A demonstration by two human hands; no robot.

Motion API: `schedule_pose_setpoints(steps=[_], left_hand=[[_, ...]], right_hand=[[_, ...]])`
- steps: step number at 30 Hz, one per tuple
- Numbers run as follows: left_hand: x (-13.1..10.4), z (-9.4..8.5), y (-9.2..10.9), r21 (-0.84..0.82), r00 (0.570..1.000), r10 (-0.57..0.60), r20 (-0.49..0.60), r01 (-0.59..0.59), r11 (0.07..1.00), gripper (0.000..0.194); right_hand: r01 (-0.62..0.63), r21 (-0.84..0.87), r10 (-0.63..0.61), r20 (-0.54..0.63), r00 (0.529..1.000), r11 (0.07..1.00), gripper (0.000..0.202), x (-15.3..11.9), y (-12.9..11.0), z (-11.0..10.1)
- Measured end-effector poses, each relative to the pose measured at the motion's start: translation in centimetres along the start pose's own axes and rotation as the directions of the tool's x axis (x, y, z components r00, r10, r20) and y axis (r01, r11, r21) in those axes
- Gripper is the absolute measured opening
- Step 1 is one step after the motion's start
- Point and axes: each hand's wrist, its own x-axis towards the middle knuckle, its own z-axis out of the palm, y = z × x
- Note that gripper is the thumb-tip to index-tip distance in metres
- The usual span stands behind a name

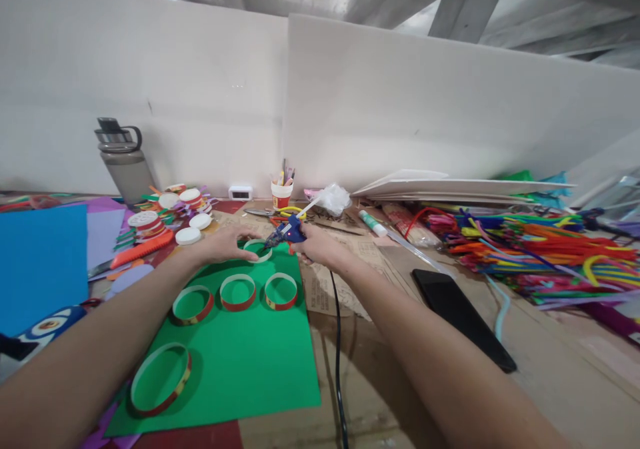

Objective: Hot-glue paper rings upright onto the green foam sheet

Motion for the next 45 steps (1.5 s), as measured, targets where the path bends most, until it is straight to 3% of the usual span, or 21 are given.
schedule_pose_setpoints(steps=[4, 8, 13, 19, 29, 37, 45], left_hand=[[0.1, 0.1, 0.0, 0.002, 1.0, -0.018, -0.012, 0.018, 1.0, 0.072], [0.1, 0.4, 0.1, -0.011, 1.0, -0.008, -0.007, 0.007, 1.0, 0.068], [0.1, 0.5, 0.2, -0.026, 1.0, 0.019, -0.018, -0.019, 0.999, 0.061], [0.0, 0.3, 0.1, -0.027, 0.991, 0.131, -0.011, -0.131, 0.991, 0.056], [0.5, 0.8, -0.6, -0.119, 0.989, 0.145, -0.026, -0.147, 0.982, 0.05], [0.4, 0.8, -0.5, -0.1, 0.993, 0.115, -0.025, -0.117, 0.988, 0.049], [0.5, 0.8, -0.7, 0.013, 0.999, 0.04, 0.006, -0.04, 0.999, 0.054]], right_hand=[[0.063, -0.139, -0.071, -0.058, 0.996, 0.988, 0.016, 0.8, 1.0, -0.1], [0.153, -0.401, -0.21, -0.103, 0.972, 0.903, 0.02, 0.8, 1.2, 0.1], [0.198, -0.581, -0.293, -0.074, 0.953, 0.79, 0.025, -0.2, -0.7, 0.9], [0.167, -0.759, -0.292, -0.032, 0.956, 0.63, 0.03, -0.4, -3.1, 2.0], [0.211, -0.879, -0.291, 0.086, 0.953, 0.429, 0.032, -0.3, -5.9, 3.1], [0.283, -0.874, -0.314, 0.161, 0.936, 0.396, 0.023, 0.5, -6.6, 3.2], [0.22, -0.924, -0.297, 0.125, 0.947, 0.313, 0.028, 0.4, -7.1, 3.5]])
